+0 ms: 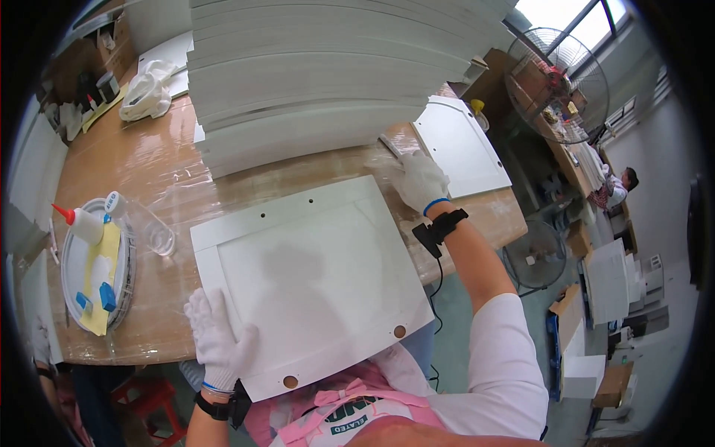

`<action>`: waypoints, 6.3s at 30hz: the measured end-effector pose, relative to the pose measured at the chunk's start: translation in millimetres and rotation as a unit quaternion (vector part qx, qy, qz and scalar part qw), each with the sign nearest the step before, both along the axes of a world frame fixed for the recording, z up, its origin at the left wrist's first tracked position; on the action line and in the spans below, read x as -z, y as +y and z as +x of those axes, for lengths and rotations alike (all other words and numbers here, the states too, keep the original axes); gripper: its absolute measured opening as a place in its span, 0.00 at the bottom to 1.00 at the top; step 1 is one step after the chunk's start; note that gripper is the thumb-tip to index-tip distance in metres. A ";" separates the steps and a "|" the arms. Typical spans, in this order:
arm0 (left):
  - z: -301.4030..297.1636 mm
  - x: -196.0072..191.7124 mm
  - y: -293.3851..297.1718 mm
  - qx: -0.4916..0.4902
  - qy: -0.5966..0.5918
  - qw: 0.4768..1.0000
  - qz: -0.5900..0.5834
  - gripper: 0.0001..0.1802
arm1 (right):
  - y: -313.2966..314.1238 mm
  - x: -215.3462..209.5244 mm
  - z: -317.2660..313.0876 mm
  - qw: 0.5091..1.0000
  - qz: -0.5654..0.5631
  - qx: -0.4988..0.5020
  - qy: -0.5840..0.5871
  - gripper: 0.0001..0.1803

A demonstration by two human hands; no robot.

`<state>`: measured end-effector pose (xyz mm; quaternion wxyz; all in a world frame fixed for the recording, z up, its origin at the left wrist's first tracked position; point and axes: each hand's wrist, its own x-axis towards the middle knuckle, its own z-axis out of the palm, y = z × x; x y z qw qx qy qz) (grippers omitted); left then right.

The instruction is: The person is scraping residues and wiping down white furniture panels to clean and finish them.

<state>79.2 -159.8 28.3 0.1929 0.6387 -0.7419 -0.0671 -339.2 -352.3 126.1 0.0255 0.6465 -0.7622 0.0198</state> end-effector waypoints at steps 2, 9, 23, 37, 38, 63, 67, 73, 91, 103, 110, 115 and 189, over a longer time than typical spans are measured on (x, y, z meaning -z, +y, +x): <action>0.5 -0.9 -0.9 -0.004 -0.007 1.000 0.001 0.49 | 4.0 2.9 0.0 0.998 -0.052 0.011 -0.046 0.16; -0.1 -3.7 -2.9 0.005 0.000 1.000 0.014 0.48 | -2.7 43.5 -14.2 0.987 0.008 -0.161 0.017 0.14; -4.3 -13.3 -2.6 0.022 -0.002 1.000 0.017 0.46 | -8.6 36.5 -11.0 0.968 -0.030 -0.223 0.114 0.12; 1.8 -9.0 -3.3 0.028 0.001 1.000 0.015 0.48 | -10.7 32.4 -8.2 0.984 0.025 -0.169 0.051 0.13; 3.1 -8.4 -3.1 0.031 0.010 0.999 0.011 0.48 | -14.5 31.8 -8.7 0.984 0.025 -0.170 0.051 0.13; 1.8 -5.6 -0.1 -0.001 0.021 1.000 0.022 0.48 | -43.7 31.6 37.8 0.982 0.083 -0.142 0.093 0.15; 1.1 -6.9 0.6 0.009 0.015 1.000 0.013 0.47 | -36.2 32.4 29.2 0.986 0.008 -0.157 0.049 0.16; 3.9 -8.5 -2.7 -0.008 0.040 0.996 0.075 0.52 | -8.4 -4.2 46.4 0.981 0.017 -0.184 0.054 0.18; -15.6 -6.3 29.5 0.041 0.108 0.988 0.103 0.54 | 18.1 67.9 266.7 0.953 0.030 -0.259 -0.154 0.16; -12.7 3.0 32.9 0.026 0.139 0.989 0.039 0.50 | -6.2 41.4 253.2 0.956 0.098 -0.244 -0.126 0.21; -12.1 7.3 34.2 0.024 0.145 0.989 0.001 0.48 | 8.4 54.2 224.3 0.971 0.025 -0.211 -0.109 0.15; -12.2 6.5 31.0 0.037 0.142 0.989 0.008 0.48 | 32.9 64.6 297.2 0.937 -0.018 -0.308 -0.164 0.13; -21.8 7.3 30.1 0.059 0.083 0.994 -0.026 0.39 | 38.2 51.1 222.2 0.938 0.057 -0.317 -0.132 0.12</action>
